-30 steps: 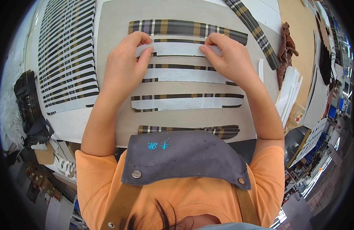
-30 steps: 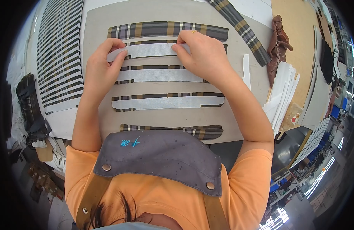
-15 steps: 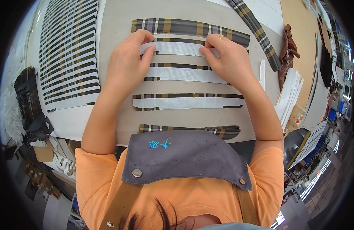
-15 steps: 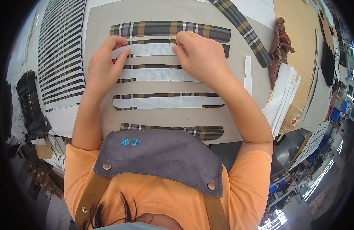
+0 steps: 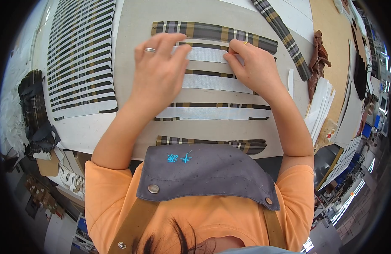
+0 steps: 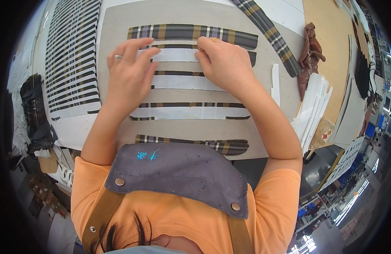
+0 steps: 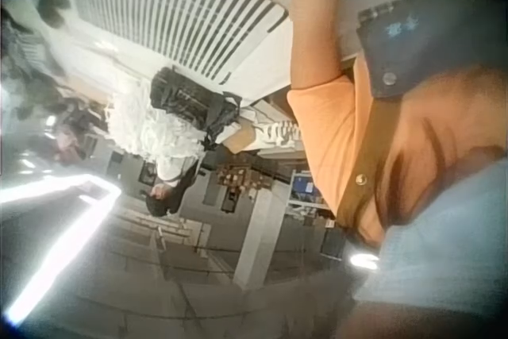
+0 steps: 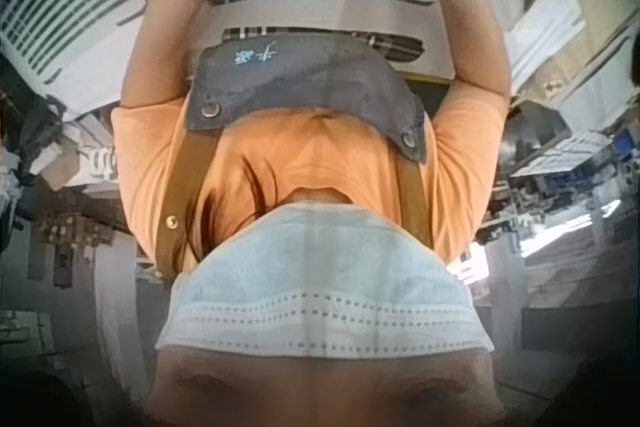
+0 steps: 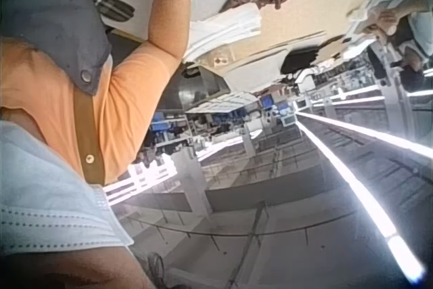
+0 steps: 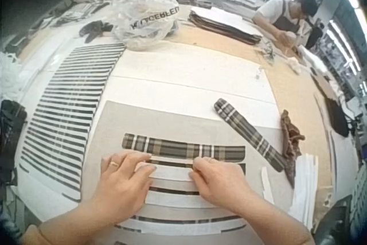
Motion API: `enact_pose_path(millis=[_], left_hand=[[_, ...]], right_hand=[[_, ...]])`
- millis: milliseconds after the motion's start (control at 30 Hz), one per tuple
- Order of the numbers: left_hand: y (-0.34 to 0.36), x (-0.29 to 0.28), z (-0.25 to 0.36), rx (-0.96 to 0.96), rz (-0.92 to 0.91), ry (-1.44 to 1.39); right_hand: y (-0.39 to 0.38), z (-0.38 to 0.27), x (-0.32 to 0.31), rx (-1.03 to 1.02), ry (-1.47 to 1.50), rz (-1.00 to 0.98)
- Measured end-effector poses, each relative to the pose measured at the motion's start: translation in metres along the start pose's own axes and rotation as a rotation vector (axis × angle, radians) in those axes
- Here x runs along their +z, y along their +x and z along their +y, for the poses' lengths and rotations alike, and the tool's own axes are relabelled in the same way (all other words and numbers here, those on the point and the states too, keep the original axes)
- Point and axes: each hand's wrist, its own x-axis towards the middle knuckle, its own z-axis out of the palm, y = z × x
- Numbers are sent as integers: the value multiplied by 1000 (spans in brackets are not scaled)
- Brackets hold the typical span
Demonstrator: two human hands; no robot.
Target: Applying glue and attaching lining material to plaid leather straps.
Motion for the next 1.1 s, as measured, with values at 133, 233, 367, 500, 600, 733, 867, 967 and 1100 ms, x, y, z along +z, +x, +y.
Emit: enact_pose_path(millis=[133, 233, 367, 500, 600, 733, 867, 967, 1100], left_hand=[[-7, 10, 16, 81, -139, -123], [-8, 9, 19, 59, -192, -71], [-10, 11, 18, 71, -178, -66], [-8, 9, 18, 59, -199, -72], [-9, 11, 19, 53, -185, -78], [-8, 12, 20, 52, -187, -76], [-9, 12, 19, 55, -192, -70], [-9, 11, 18, 60, -186, -74], [-9, 11, 17, 58, -187, -70]], right_hand=[[-2, -2, -1, 21, -19, 15], [-8, 6, -10, 106, 26, 59], [-29, 43, -17, 74, 129, 221], [-45, 55, -15, 283, 371, 228], [-48, 53, -13, 352, 435, 277], [-46, 55, -12, 357, 421, 285], [-45, 51, -12, 350, 362, 285], [-51, 63, -10, 338, 332, 349], [-64, 73, -16, 416, 230, 412]])
